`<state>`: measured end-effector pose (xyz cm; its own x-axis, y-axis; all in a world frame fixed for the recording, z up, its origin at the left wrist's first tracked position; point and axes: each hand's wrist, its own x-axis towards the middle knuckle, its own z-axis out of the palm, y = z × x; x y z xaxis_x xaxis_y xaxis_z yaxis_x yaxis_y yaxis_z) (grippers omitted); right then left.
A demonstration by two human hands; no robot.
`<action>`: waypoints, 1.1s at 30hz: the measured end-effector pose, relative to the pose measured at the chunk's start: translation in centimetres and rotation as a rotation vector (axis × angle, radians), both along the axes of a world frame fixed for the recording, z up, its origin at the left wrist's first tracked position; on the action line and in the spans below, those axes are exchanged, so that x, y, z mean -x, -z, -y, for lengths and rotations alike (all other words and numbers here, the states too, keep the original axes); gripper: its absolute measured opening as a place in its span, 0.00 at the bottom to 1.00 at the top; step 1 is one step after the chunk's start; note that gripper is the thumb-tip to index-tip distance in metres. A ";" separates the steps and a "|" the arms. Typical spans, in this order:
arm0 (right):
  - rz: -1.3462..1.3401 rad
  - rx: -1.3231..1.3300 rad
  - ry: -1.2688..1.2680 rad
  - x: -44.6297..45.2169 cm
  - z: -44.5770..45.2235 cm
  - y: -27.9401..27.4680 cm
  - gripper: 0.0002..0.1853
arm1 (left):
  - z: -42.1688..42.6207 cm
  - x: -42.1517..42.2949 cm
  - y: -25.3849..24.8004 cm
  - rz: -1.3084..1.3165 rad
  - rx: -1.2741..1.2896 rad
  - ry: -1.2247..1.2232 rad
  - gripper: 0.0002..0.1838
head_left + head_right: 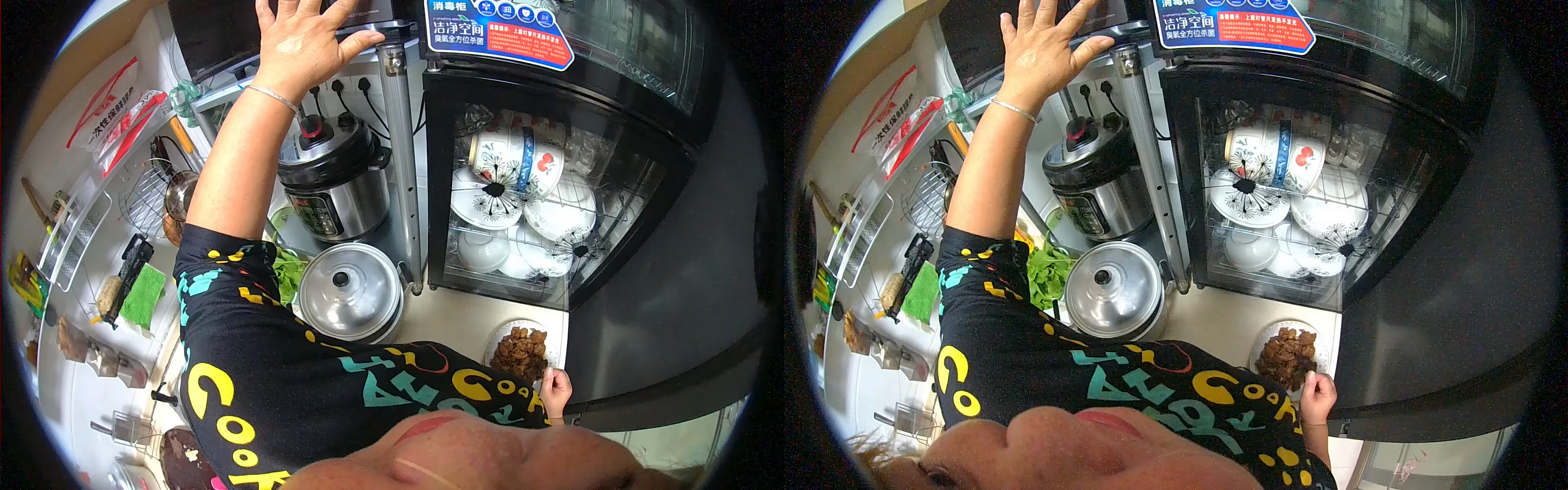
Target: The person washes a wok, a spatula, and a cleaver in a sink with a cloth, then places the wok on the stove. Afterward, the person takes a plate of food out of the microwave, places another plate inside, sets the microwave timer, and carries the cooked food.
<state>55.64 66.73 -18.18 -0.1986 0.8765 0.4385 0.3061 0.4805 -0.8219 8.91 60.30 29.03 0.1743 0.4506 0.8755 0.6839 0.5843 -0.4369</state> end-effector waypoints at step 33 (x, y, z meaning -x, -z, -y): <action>0.028 -0.024 0.008 -0.5 0.2 -0.8 0.10 | 2.8 -4.7 3.8 -0.265 -0.257 0.534 0.20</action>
<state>56.16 66.50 -17.38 -0.2042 0.8673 0.4540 0.3331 0.4977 -0.8009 13.63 57.46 25.22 0.5410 0.0238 0.8407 0.7977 0.3022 -0.5219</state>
